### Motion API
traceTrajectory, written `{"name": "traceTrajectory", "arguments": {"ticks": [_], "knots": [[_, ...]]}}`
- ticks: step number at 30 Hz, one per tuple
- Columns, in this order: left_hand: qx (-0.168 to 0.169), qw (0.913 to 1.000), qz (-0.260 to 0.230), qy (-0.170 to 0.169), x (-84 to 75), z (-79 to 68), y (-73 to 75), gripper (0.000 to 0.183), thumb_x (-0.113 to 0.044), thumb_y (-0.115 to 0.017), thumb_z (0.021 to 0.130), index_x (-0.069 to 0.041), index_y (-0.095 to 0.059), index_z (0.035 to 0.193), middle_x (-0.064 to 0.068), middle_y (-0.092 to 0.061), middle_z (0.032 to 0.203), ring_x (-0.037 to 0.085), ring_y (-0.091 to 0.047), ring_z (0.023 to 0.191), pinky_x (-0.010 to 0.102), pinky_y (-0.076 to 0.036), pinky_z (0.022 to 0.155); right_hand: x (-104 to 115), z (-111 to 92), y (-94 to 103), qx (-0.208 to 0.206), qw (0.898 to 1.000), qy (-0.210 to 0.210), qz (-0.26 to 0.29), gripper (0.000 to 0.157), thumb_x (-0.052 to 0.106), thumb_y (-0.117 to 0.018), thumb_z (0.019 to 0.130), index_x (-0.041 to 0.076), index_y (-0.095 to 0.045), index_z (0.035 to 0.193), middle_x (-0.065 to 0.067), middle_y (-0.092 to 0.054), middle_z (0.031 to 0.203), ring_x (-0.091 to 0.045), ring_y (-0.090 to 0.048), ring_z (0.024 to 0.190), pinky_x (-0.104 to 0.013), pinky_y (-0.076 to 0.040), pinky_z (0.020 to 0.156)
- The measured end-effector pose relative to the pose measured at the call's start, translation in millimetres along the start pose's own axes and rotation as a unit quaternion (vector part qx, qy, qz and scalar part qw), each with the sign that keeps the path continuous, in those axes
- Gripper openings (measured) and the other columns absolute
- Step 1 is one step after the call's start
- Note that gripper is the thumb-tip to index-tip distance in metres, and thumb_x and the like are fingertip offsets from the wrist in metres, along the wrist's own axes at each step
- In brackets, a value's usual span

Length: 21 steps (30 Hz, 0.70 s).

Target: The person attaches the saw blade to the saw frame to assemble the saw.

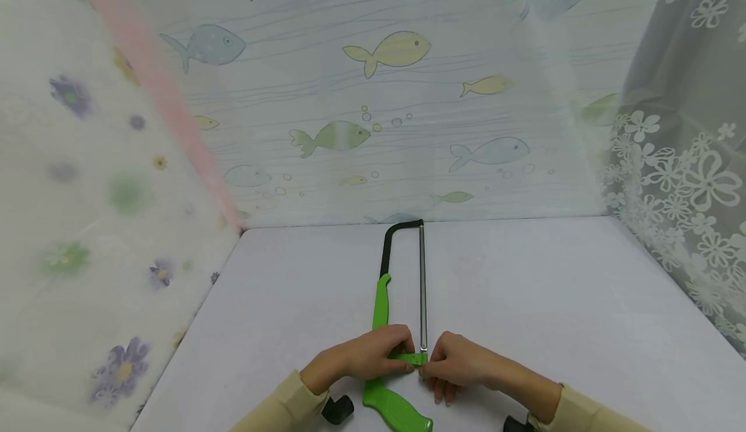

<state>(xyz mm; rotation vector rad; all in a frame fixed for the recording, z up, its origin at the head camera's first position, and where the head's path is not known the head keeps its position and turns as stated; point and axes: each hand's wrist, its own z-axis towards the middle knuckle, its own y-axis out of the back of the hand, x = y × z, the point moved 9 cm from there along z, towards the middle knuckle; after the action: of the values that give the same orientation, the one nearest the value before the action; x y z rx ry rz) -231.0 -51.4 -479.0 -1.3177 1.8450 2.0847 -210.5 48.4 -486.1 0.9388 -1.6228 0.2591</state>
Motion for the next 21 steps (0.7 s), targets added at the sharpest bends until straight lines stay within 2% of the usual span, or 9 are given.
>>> {"name": "traceTrajectory", "arguments": {"ticks": [13,21], "knots": [[-0.002,1.0,0.002,0.003,-1.4,-0.1,1.4,0.009,-0.02,-0.069,0.1,-0.016,-0.061,0.103,-0.013,-0.055,0.094,0.001,-0.046,0.082,0.016,-0.041,0.073,-1.7,-4.9,3.5,0.024,1.0,0.015,0.009,0.023,0.012,-0.067,0.094,0.0,-0.074,0.076,-0.006,-0.067,0.063,-0.011,-0.059,0.052,-0.022,-0.044,0.049],[-0.003,1.0,0.002,0.008,0.0,0.2,1.3,0.01,-0.021,-0.07,0.1,-0.017,-0.061,0.103,-0.014,-0.055,0.093,0.0,-0.046,0.081,0.016,-0.041,0.072,-1.6,-6.1,5.0,0.023,1.0,0.019,0.001,0.023,0.009,-0.068,0.094,-0.003,-0.068,0.075,0.0,-0.056,0.058,-0.009,-0.051,0.049,-0.024,-0.041,0.048]]}}
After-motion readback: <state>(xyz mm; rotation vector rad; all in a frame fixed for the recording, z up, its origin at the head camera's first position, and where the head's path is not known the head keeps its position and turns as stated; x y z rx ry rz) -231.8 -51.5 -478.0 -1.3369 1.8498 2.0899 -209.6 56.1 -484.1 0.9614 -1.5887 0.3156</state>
